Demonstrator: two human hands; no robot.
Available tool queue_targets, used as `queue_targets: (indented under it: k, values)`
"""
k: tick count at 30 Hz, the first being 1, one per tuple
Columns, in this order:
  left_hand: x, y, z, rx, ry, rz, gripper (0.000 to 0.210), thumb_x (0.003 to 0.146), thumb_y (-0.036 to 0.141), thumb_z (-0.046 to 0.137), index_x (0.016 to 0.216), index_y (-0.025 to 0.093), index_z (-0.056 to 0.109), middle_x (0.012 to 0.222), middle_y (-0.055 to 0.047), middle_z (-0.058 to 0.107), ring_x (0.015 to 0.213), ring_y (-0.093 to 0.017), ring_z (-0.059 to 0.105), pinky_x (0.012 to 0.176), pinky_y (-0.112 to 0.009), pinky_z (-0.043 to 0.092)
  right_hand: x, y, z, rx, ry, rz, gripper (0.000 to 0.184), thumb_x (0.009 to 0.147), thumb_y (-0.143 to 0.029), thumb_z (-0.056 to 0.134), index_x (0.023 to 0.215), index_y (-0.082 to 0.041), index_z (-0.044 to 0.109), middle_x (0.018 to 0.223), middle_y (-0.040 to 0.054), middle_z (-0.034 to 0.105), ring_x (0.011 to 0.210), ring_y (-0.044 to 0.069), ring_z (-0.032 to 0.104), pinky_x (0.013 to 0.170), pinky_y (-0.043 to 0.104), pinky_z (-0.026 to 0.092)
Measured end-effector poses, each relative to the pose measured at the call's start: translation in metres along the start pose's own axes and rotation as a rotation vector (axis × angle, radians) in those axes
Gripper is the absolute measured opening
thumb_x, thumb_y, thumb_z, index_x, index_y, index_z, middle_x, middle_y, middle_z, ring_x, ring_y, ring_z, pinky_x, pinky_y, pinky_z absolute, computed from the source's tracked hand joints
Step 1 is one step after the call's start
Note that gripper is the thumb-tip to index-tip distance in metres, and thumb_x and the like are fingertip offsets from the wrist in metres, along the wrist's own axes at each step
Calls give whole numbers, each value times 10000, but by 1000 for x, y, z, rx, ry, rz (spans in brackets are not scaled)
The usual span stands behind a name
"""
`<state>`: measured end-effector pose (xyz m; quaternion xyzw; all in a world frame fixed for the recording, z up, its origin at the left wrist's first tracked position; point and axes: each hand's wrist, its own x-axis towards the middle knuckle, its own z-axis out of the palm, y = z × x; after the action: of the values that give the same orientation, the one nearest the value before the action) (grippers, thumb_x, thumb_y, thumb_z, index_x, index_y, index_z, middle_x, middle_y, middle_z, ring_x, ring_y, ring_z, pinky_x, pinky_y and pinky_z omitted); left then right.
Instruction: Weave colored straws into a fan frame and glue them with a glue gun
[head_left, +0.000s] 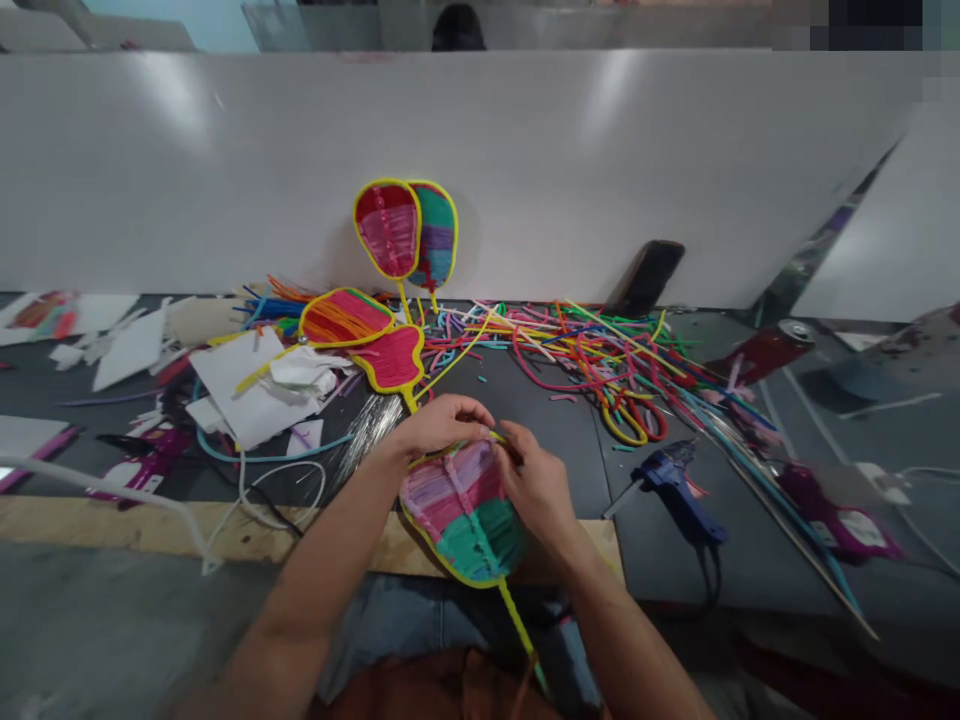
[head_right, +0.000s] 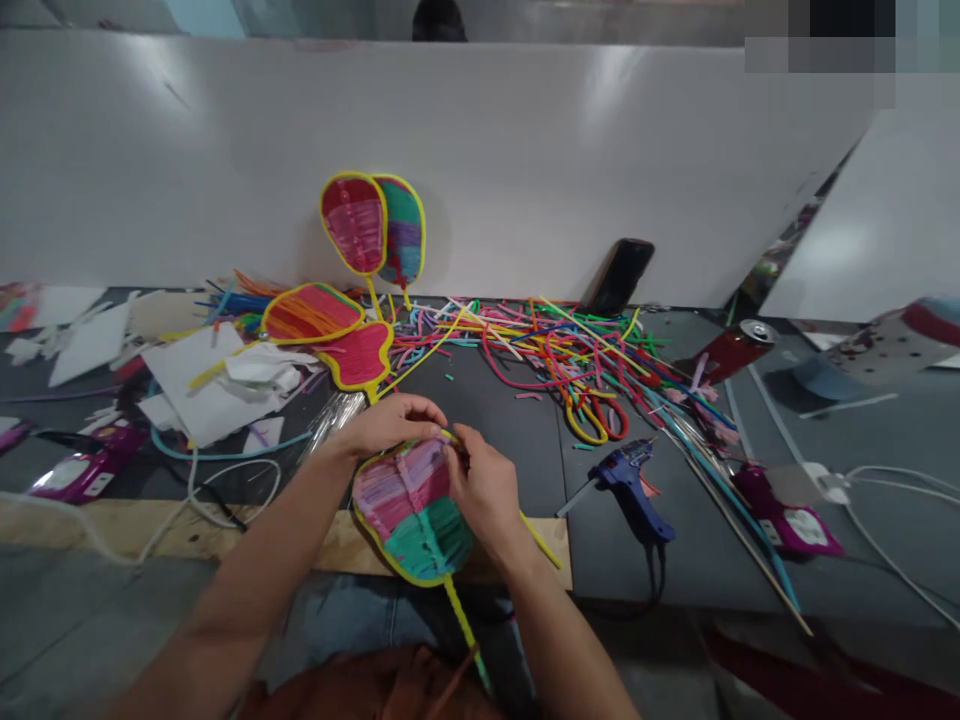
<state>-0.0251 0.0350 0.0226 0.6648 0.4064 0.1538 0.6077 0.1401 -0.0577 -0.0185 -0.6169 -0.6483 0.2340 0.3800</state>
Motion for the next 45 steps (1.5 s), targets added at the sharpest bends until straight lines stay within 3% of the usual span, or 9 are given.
queue_targets:
  k: [13,18,23,26,29,35,39,42,45]
  values:
    - [-1,-13,6,-43,20,-47,284,732,390,677,846,130,689,750,-11,666,655,-121,560,632,-218,414,-27,8,-14,-103,-50,-75,384,945,-333,429,1219,-144,621,1077,136,728,944,236,703,831,344,551]
    - [-1,-16,7,-46,26,-63,253,732,368,671,836,138,691,766,-12,672,688,-127,572,662,-221,425,-41,27,-56,-181,136,3,335,962,-320,409,1178,-190,630,1100,109,716,985,211,679,866,348,534]
    - [1,-12,7,16,20,-112,267,720,389,678,838,150,699,768,-6,679,692,-132,576,630,-207,429,-61,75,-122,-539,452,77,340,926,-360,474,1159,-162,623,1070,155,683,999,264,628,903,435,484]
    - [4,-13,7,18,15,-122,279,707,411,684,832,161,697,766,2,684,687,-130,577,623,-201,433,-71,106,-142,-692,414,151,440,912,-435,465,1193,-121,592,1098,202,655,1044,312,585,923,505,445]
    - [7,-16,8,22,16,-125,307,692,436,691,833,164,697,764,3,688,678,-129,577,621,-202,439,-75,127,-141,-701,310,196,506,889,-496,475,1217,-122,569,1126,204,643,1060,317,569,918,508,442]
    - [8,-19,9,13,15,-145,284,685,405,696,829,161,697,769,-2,695,696,-136,592,648,-216,453,-66,130,-138,-662,276,214,456,883,-439,431,1191,-146,596,1063,173,679,939,292,618,827,444,484]
    - [9,-23,10,-8,20,-136,268,697,394,689,828,161,697,772,-11,696,710,-149,605,668,-237,458,-65,110,-153,-558,548,335,436,823,-443,498,1117,-154,638,943,145,688,775,263,626,710,395,498]
    - [9,-23,11,-28,17,-145,276,684,398,694,816,156,693,757,-10,692,708,-153,606,678,-247,456,-72,88,-161,-216,749,462,298,794,-457,568,896,-189,650,740,73,638,569,189,544,550,325,467]
    - [9,-22,12,-56,18,-156,273,672,390,704,804,151,692,742,-7,686,696,-147,598,688,-252,453,-84,66,-150,198,570,459,276,792,-480,609,802,-205,619,645,19,597,508,150,508,464,266,431]
